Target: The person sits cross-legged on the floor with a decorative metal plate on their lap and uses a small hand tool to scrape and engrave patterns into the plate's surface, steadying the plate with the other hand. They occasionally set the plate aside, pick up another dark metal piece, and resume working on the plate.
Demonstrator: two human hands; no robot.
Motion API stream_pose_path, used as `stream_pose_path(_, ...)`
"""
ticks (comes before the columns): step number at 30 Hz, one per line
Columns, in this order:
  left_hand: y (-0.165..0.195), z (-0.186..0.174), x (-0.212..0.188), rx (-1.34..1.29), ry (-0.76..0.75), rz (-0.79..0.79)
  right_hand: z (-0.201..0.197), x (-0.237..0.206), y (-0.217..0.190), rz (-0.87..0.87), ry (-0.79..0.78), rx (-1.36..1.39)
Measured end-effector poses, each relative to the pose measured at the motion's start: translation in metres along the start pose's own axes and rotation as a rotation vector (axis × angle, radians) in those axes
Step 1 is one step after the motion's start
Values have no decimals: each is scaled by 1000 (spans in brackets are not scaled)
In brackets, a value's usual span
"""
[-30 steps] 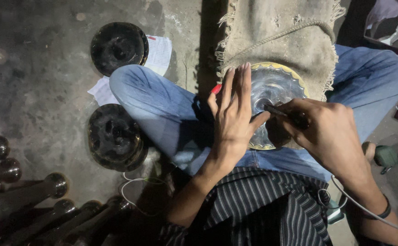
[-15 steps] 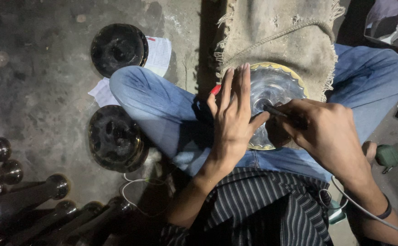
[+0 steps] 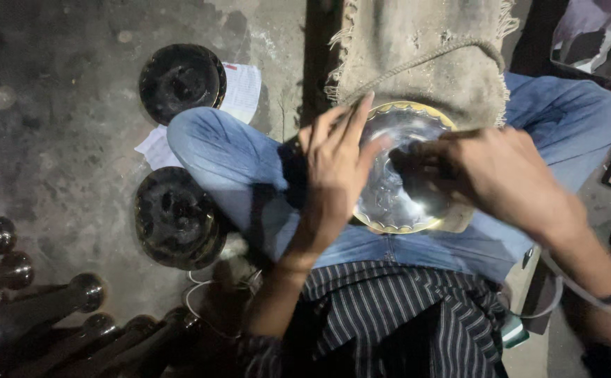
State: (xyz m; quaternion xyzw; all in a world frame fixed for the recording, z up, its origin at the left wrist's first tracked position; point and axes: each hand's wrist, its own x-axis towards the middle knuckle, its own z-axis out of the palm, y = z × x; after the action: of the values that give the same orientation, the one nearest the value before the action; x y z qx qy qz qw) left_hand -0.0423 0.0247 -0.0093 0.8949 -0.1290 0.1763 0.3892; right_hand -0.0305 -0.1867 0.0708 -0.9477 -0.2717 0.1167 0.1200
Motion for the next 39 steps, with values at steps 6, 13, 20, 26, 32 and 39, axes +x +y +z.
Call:
stream_pose_path(6,-14,-1,26,9,-55,-98,-13,33,10,-7,-259,-121)
stream_pose_path(13,-11,-3,27,36,-50,-223,-7,42,12,-48,-240,-317)
stream_pose_path(20,3,-30,-23,-135,25,-376,-2,34,11,24,-263,-320)
stream_pose_path(26,9,-38,-19,89,88,-142,1,29,9,72,-266,-313)
stream_pose_path(32,-8,5,38,110,-111,-113,1,26,3,61,-223,-402)
stream_pose_path(39,-1,-23,8,161,-37,-235,12,19,2,66,-189,-416)
